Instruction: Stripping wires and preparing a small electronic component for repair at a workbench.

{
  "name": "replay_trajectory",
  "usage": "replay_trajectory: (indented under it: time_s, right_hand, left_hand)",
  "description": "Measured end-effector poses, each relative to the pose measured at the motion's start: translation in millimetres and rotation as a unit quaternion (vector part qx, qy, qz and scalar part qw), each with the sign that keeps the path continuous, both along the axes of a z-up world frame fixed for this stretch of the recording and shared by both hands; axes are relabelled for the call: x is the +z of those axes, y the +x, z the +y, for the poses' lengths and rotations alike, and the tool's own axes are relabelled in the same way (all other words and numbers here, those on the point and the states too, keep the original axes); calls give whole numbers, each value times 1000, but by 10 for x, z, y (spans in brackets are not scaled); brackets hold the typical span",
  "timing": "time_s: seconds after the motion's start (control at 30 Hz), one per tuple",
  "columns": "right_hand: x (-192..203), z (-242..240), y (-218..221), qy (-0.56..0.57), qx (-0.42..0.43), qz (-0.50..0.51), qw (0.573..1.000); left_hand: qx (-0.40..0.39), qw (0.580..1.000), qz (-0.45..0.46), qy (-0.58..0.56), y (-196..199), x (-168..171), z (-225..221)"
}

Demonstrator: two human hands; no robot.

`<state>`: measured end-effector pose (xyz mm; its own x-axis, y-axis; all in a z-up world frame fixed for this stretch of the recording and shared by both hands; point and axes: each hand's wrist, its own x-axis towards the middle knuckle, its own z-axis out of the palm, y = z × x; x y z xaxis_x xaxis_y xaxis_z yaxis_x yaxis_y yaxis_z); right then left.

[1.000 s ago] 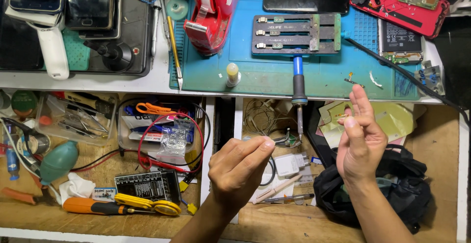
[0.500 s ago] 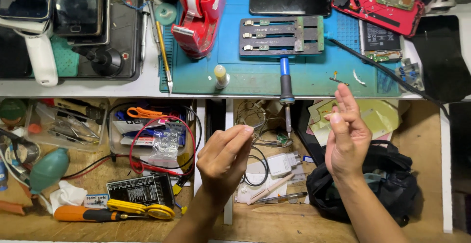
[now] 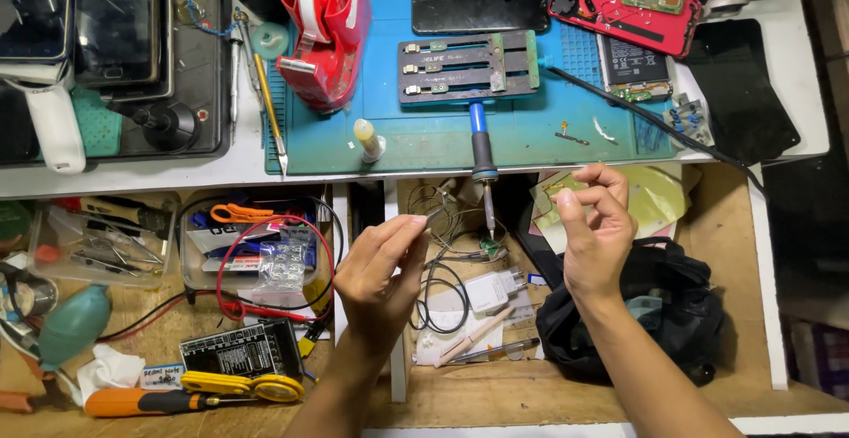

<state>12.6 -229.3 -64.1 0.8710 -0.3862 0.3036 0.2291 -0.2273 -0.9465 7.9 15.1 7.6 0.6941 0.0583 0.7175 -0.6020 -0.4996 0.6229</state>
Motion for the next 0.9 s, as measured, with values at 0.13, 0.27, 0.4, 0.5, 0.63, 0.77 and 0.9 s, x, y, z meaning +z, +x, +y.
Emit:
replay_trajectory:
  time_s: [0.13,0.27,0.4,0.5,0.63,0.77,0.9]
  right_hand:
    - [-68,-118,54,-50,-25,17,998]
    - [-1,-149,146,-51,-56,68,995]
    - [173,-101,210,-7,-59,129,990]
    - [101,-118,251,14,-68,125,990]
    - [-20,-152,260,32,-63,125,990]
    - [-17,-113,240,45,-59,117,990]
    - [-78,-153,269,32,-61,111,991]
  left_hand:
    - [-3,1000,4,5,-22,32,-11]
    - [-5,1000,3,-4,-56,63,-58]
    - [-9,1000,-7,-10,-88,44,-73]
    - [-12,1000,-14,-17,-107,99,-84]
    - [-11,1000,-12,-23,-140,91,-72]
    - [-17,999,-13,-26,-168,127,-58]
    - [-19,1000,-17,-16,-180,126,-43]
